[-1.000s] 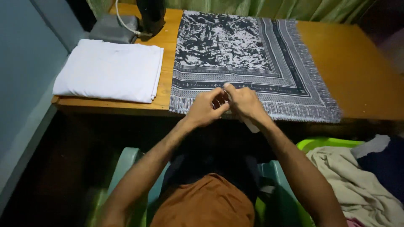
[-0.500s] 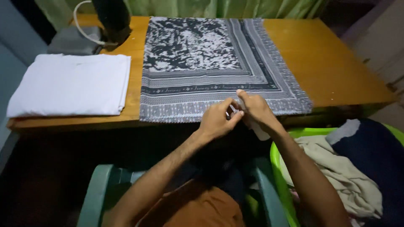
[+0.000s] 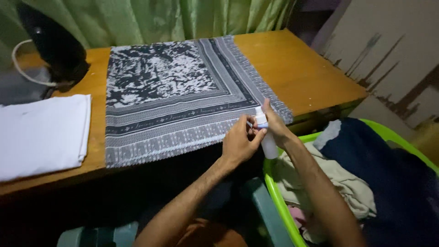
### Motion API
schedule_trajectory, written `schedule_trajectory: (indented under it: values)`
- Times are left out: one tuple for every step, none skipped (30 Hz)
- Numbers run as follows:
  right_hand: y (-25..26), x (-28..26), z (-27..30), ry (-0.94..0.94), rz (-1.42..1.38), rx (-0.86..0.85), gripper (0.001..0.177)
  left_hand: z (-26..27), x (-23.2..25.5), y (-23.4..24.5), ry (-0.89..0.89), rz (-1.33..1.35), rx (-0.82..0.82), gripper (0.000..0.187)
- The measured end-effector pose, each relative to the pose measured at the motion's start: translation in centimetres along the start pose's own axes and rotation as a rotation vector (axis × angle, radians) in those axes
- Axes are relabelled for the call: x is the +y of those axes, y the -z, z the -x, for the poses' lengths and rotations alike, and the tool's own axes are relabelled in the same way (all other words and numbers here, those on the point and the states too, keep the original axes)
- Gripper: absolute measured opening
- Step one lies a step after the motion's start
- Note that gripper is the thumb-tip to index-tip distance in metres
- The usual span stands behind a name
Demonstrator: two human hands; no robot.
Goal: The person irons a patterned cloth on a wooden table using a black iron, then folds the cloth into a compact rectangle. A white shirt and a spray bottle are visible on the table.
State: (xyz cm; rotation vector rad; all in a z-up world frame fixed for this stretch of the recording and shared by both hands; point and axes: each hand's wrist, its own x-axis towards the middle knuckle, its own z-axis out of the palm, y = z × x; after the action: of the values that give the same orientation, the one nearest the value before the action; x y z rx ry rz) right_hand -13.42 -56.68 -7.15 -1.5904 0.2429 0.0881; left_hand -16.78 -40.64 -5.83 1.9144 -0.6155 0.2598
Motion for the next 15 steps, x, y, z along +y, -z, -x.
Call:
schedule_trajectory:
  values:
    - [0.0,-0.9,1.2,0.004,0.000,0.010,0.085,-0.2,0.3,-0.4,-0.008,0.005,-0.005,0.038]
    - [-0.2,-1.9,2.4,0.009,-0.043,0.041,0.065,-0.4,0.6,-0.8,0.005,0.024,-0.020,0.040]
    - [-0.3,-2.8,3.5,0.014,-0.086,0.072,0.048,-0.6,0.8,-1.1,0.018,0.042,-0.034,0.043]
    - [-0.2,-3.1,4.0,0.017,-0.083,0.076,0.048,-0.7,0.8,-1.7,0.014,0.047,-0.034,0.043]
    - [-0.1,-3.3,4.4,0.112,0.010,0.091,0.044,-0.8,0.8,-2.2,-0.009,0.042,-0.019,0.040]
    - [-0.1,-3.6,4.8,0.206,0.101,0.102,0.041,-0.9,0.7,-2.6,-0.030,0.034,-0.003,0.037]
    - [1.1,-3.1,4.0,0.209,0.103,0.104,0.041,-1.1,0.9,-2.6,-0.034,0.036,-0.002,0.037]
    - [2.3,-2.4,3.3,0.306,0.270,0.114,0.049,-1.1,1.1,-2.6,-0.041,0.034,-0.011,0.037]
    - [3.4,-1.7,2.7,0.402,0.438,0.125,0.060,-1.1,1.2,-2.6,-0.049,0.033,-0.019,0.036]
    - [3.9,-1.4,2.5,0.403,0.435,0.125,0.060,-1.1,1.0,-2.9,-0.050,0.030,-0.021,0.036]
    - [4.3,-1.2,2.3,0.326,0.386,0.210,0.068,-1.2,0.8,-3.2,-0.081,0.026,-0.045,0.034]
    - [4.5,-0.7,2.1,0.247,0.333,0.291,0.075,-1.0,0.4,-3.4,-0.109,0.018,-0.070,0.033]
    - [4.0,-1.3,2.8,0.246,0.327,0.288,0.075,-0.8,0.5,-3.4,-0.107,0.012,-0.072,0.033]
    - [3.5,-2.0,3.3,0.215,0.275,0.356,0.067,-0.8,0.6,-3.3,-0.115,0.002,-0.114,0.027]
    - [3.0,-2.8,3.9,0.184,0.222,0.424,0.063,-0.8,0.7,-3.2,-0.123,-0.009,-0.155,0.023]
